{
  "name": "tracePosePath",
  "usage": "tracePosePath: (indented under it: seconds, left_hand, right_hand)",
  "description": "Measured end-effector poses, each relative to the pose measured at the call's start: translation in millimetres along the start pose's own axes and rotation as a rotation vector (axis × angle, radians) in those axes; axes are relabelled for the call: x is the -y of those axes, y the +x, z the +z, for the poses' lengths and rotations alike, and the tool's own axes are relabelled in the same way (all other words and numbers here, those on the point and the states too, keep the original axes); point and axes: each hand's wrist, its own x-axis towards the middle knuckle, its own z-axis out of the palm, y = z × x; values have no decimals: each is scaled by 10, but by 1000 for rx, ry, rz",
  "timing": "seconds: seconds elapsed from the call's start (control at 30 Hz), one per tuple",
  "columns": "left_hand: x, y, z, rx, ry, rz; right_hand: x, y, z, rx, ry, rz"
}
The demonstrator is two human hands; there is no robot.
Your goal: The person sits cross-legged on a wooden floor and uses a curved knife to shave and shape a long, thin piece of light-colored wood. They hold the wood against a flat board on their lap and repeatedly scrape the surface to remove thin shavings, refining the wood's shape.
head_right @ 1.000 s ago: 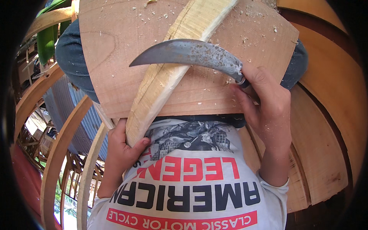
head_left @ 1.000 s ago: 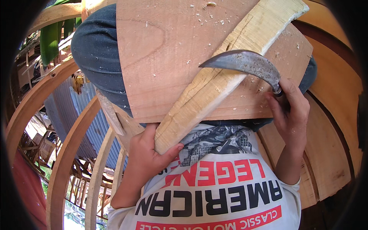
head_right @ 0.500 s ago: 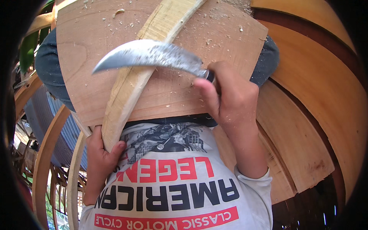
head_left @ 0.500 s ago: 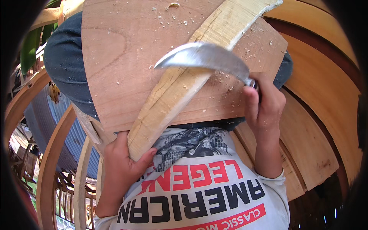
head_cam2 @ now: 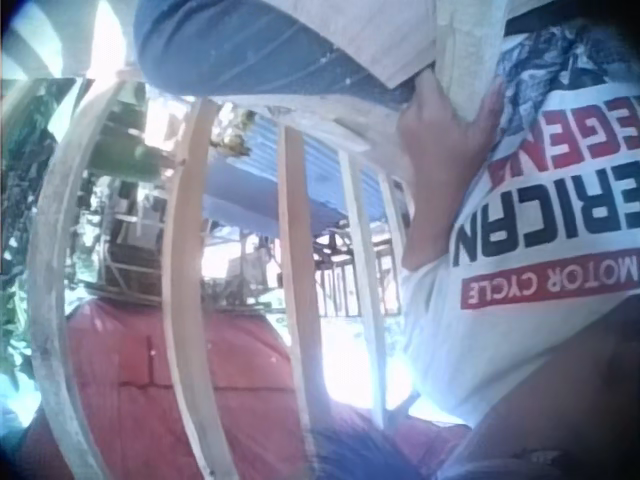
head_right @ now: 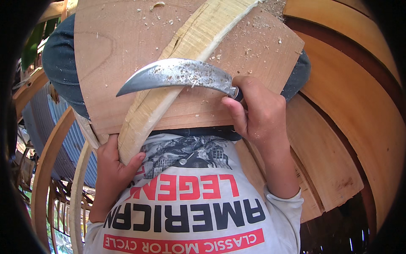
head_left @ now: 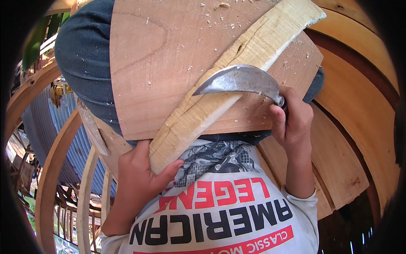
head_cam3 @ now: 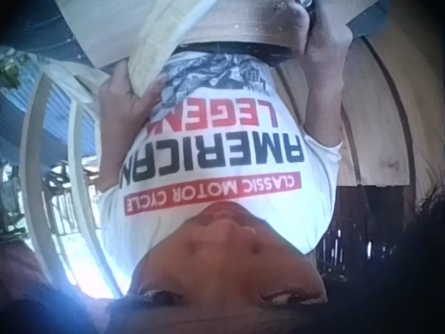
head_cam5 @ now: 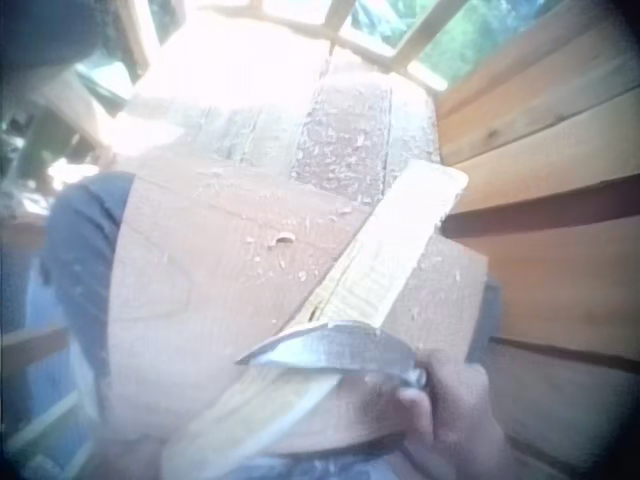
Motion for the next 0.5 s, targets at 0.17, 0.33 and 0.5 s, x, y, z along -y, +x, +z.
tracePosePath:
  seconds: [0.17, 0.33, 0.5]
  left_hand:
    - [-36, 2, 3, 5, 16, -33]
    - [-4, -33, -37, 51, -37, -125]
    - [27, -12, -27, 30, 10, -47]
  right_hand:
    - [24, 98, -60, -111, 90, 522]
    - [-104, 169, -82, -118, 44, 500]
    - [113, -11, -101, 144, -2, 149]
